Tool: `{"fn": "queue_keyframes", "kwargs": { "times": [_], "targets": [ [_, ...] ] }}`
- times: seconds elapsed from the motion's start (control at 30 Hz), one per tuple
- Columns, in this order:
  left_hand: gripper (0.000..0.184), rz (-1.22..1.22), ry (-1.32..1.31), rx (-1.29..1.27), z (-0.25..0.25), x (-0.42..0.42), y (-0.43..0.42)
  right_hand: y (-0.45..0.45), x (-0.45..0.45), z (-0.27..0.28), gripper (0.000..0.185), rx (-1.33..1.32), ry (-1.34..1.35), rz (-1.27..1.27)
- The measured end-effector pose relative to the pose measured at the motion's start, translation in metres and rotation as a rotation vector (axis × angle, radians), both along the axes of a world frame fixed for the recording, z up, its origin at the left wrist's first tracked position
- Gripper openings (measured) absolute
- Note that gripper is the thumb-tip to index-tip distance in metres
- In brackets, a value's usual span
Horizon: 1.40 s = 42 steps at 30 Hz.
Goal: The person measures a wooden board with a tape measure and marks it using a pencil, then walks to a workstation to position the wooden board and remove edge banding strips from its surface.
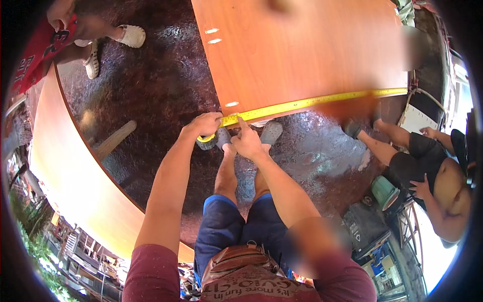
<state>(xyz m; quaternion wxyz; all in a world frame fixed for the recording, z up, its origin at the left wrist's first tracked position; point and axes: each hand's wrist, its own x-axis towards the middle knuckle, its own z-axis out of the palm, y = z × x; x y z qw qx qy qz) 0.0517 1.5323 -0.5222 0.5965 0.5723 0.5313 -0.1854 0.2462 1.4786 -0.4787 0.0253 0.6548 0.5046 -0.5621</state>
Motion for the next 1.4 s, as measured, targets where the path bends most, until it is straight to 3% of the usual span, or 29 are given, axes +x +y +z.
{"fn": "queue_keyframes", "kwargs": {
  "times": [0.33, 0.53, 0.73, 0.93, 1.03, 1.17, 1.23, 1.3, 1.37, 1.4],
  "targets": [
    [0.032, 0.008, -0.032, -0.021, -0.007, -0.001, 0.001, -0.008, -0.013, -0.008, 0.097, 0.036, 0.064, 0.016],
    [0.031, 0.037, -0.023, -0.045, 0.0, 0.0, 0.004, 0.004, -0.016, 0.002, 0.099, -0.211, 0.078, -0.022],
    [0.031, 0.043, -0.043, -0.033, -0.009, -0.002, 0.001, 0.004, -0.017, 0.006, 0.098, -0.215, 0.102, -0.034],
    [0.031, 0.067, -0.044, -0.069, -0.009, -0.002, 0.001, -0.007, -0.019, -0.014, 0.099, -0.12, 0.087, -0.076],
    [0.029, 0.066, -0.076, 0.033, -0.016, -0.005, -0.006, -0.01, -0.018, -0.026, 0.097, -0.102, 0.118, -0.119],
    [0.028, 0.025, -0.098, 0.053, -0.023, -0.006, -0.007, -0.011, -0.028, -0.063, 0.08, 0.214, 0.239, -0.093],
    [0.029, 0.385, -0.198, -0.16, -0.036, -0.015, -0.02, 0.025, -0.045, 0.015, 0.053, 0.304, 0.421, -0.053],
    [0.03, 0.46, -0.35, 0.172, -0.034, -0.02, -0.044, 0.047, -0.064, 0.078, 0.02, 0.468, 0.612, -0.051],
    [0.029, -0.032, -0.254, 0.268, -0.083, -0.035, -0.037, 0.02, -0.074, 0.1, 0.03, 0.659, 0.639, -0.066],
    [0.029, 0.163, -0.315, -0.003, -0.054, -0.03, -0.026, 0.012, -0.068, 0.134, 0.044, 0.478, 0.602, -0.141]
  ]
}}
